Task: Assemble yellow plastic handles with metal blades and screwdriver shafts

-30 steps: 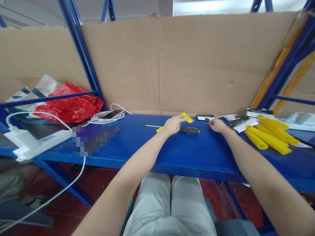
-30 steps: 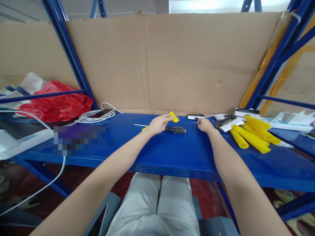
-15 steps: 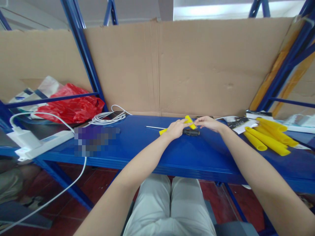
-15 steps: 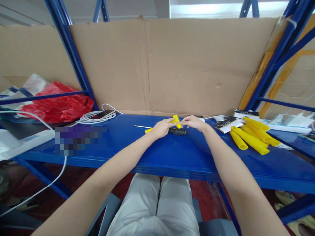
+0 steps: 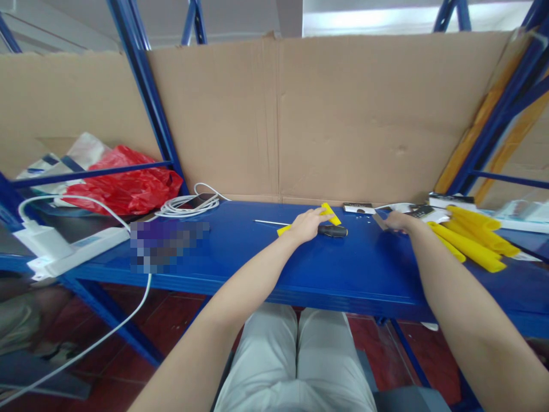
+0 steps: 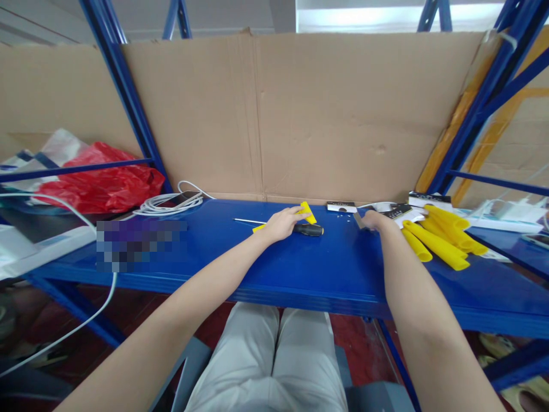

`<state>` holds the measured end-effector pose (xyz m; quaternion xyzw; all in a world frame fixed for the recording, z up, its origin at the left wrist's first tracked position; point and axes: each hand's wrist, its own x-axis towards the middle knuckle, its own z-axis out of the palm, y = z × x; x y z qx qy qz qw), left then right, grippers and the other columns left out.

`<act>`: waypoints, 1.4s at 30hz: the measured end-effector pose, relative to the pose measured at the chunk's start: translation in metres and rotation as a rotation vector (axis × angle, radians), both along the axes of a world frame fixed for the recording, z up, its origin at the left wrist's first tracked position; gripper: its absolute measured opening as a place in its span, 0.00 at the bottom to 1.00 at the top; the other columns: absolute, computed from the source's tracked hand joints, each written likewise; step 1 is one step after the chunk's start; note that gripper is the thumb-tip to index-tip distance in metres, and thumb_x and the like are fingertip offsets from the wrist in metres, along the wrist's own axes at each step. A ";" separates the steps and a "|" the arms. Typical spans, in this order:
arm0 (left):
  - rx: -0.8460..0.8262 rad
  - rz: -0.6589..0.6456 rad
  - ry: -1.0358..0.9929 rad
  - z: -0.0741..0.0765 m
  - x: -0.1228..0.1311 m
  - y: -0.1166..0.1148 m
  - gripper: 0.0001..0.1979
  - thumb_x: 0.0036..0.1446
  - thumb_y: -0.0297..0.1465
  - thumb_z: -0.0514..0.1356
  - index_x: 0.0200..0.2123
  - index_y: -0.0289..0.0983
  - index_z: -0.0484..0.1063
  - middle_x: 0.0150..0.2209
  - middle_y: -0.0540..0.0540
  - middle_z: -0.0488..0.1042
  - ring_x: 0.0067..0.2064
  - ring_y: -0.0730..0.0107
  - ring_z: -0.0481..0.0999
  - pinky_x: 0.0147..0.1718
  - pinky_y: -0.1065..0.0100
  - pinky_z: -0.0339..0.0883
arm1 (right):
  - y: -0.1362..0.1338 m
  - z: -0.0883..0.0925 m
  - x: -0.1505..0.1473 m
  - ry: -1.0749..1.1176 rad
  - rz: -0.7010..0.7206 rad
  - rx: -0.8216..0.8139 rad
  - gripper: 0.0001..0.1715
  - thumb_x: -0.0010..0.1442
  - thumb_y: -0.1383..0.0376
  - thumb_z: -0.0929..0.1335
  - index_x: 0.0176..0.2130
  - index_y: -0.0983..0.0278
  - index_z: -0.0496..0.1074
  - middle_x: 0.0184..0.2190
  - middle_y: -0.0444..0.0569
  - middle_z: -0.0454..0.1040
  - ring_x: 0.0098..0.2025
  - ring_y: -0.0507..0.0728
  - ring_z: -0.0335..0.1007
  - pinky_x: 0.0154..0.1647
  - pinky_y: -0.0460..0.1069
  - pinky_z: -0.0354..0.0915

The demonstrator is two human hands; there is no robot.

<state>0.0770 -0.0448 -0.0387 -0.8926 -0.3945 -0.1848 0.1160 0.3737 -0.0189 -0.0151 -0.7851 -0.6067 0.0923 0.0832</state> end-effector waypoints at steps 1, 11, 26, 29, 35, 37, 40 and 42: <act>-0.001 -0.002 -0.002 0.000 0.000 0.000 0.29 0.61 0.19 0.52 0.62 0.48 0.68 0.66 0.47 0.64 0.60 0.62 0.71 0.59 0.61 0.64 | 0.002 -0.003 0.001 -0.029 -0.004 -0.011 0.15 0.58 0.69 0.66 0.21 0.66 0.71 0.15 0.52 0.67 0.21 0.58 0.69 0.25 0.50 0.65; -0.015 -0.012 -0.031 -0.001 0.000 0.001 0.30 0.60 0.19 0.51 0.62 0.48 0.68 0.66 0.48 0.64 0.60 0.61 0.71 0.57 0.62 0.66 | 0.021 -0.023 0.005 -0.200 0.003 0.180 0.13 0.57 0.66 0.66 0.39 0.70 0.78 0.37 0.65 0.79 0.46 0.67 0.77 0.44 0.54 0.69; -0.003 -0.013 -0.006 -0.002 0.001 0.004 0.29 0.61 0.19 0.51 0.62 0.47 0.68 0.66 0.48 0.65 0.60 0.63 0.70 0.59 0.61 0.64 | 0.026 -0.040 -0.042 -0.155 0.220 0.093 0.31 0.68 0.58 0.54 0.64 0.62 0.64 0.68 0.57 0.58 0.70 0.68 0.51 0.66 0.74 0.41; 0.009 -0.010 -0.005 -0.003 0.000 0.004 0.29 0.62 0.20 0.50 0.62 0.48 0.68 0.66 0.49 0.64 0.60 0.63 0.70 0.58 0.62 0.65 | 0.029 -0.041 -0.036 -0.183 0.222 0.078 0.32 0.68 0.59 0.53 0.66 0.62 0.63 0.68 0.55 0.57 0.70 0.67 0.49 0.67 0.74 0.40; 0.003 -0.013 -0.001 -0.003 0.000 0.004 0.29 0.62 0.20 0.51 0.63 0.48 0.67 0.66 0.49 0.63 0.60 0.62 0.70 0.58 0.62 0.65 | 0.029 -0.040 -0.026 -0.212 0.273 0.154 0.31 0.68 0.58 0.53 0.62 0.61 0.67 0.65 0.56 0.64 0.69 0.70 0.52 0.63 0.78 0.43; 0.001 -0.011 0.000 -0.003 0.000 0.004 0.30 0.61 0.20 0.51 0.63 0.49 0.67 0.66 0.49 0.64 0.59 0.62 0.71 0.58 0.61 0.65 | 0.026 -0.034 -0.030 -0.156 0.306 0.270 0.29 0.68 0.59 0.54 0.60 0.62 0.69 0.63 0.56 0.66 0.68 0.68 0.55 0.65 0.73 0.48; 0.000 -0.011 0.006 -0.003 0.001 0.004 0.30 0.61 0.20 0.51 0.63 0.49 0.66 0.66 0.48 0.63 0.60 0.61 0.70 0.59 0.60 0.64 | 0.020 -0.021 -0.046 0.067 0.391 0.388 0.26 0.68 0.57 0.58 0.51 0.66 0.76 0.55 0.59 0.74 0.59 0.64 0.68 0.62 0.59 0.60; -0.001 -0.011 0.008 -0.003 0.001 0.004 0.30 0.61 0.20 0.51 0.63 0.49 0.66 0.67 0.47 0.61 0.61 0.60 0.69 0.59 0.59 0.63 | 0.014 -0.013 -0.060 0.257 0.435 0.364 0.26 0.67 0.53 0.60 0.42 0.67 0.78 0.46 0.59 0.79 0.50 0.62 0.74 0.54 0.54 0.67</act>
